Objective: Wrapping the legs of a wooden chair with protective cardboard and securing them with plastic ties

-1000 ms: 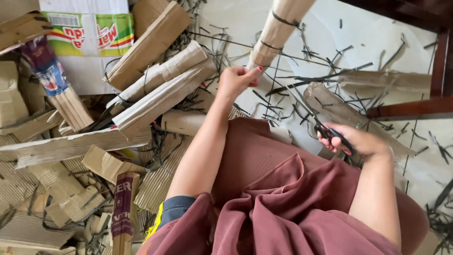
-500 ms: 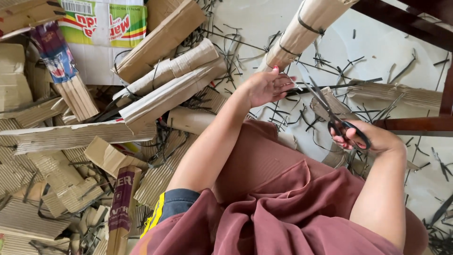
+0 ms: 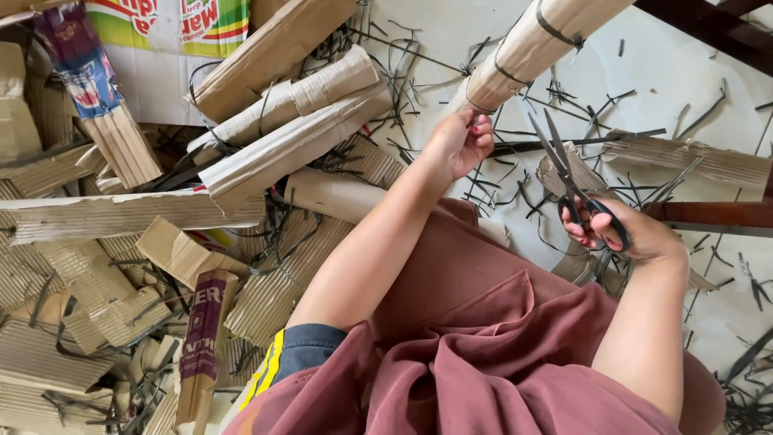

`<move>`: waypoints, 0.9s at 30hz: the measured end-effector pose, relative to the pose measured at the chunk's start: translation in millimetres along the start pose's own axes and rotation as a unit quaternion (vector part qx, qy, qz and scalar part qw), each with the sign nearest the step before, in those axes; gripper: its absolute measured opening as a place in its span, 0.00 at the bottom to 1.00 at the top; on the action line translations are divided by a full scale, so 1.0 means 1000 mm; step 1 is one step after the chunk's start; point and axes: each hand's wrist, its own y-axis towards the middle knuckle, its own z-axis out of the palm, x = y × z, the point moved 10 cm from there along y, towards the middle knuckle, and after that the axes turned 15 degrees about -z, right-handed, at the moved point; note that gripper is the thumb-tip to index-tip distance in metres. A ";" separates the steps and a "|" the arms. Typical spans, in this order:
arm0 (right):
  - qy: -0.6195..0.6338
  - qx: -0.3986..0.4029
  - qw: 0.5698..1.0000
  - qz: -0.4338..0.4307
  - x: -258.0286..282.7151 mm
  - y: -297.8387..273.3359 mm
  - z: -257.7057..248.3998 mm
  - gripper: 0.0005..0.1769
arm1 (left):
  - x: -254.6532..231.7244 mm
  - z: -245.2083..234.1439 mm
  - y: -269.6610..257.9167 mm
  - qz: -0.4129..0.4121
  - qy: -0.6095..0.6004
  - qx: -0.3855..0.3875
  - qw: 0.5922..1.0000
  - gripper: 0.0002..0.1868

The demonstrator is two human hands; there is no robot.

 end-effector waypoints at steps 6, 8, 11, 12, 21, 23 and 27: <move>0.005 -0.005 0.996 0.087 -0.014 0.004 -0.002 0.23 | -0.016 -0.009 -0.021 0.117 0.173 -0.108 0.972 0.14; -0.025 0.019 0.992 0.121 -0.012 0.012 0.005 0.18 | -0.008 0.000 -0.041 0.113 0.246 -0.125 0.955 0.19; -0.076 0.055 0.984 0.154 -0.016 0.026 0.006 0.12 | -0.001 0.008 -0.054 0.123 0.355 -0.141 0.916 0.24; -0.096 0.067 0.981 0.156 -0.017 0.032 0.006 0.12 | -0.001 0.011 -0.056 0.138 0.389 -0.142 0.900 0.25; -0.046 0.113 0.991 0.050 0.014 0.067 0.002 0.17 | 0.000 0.006 -0.062 0.109 0.458 -0.196 0.860 0.16; -0.044 0.136 0.989 0.028 0.016 0.069 0.002 0.22 | 0.002 0.008 -0.064 0.097 0.437 -0.171 0.878 0.18; -0.035 0.054 0.993 0.103 -0.014 0.065 -0.024 0.16 | 0.012 -0.004 -0.054 0.060 0.415 -0.164 0.893 0.10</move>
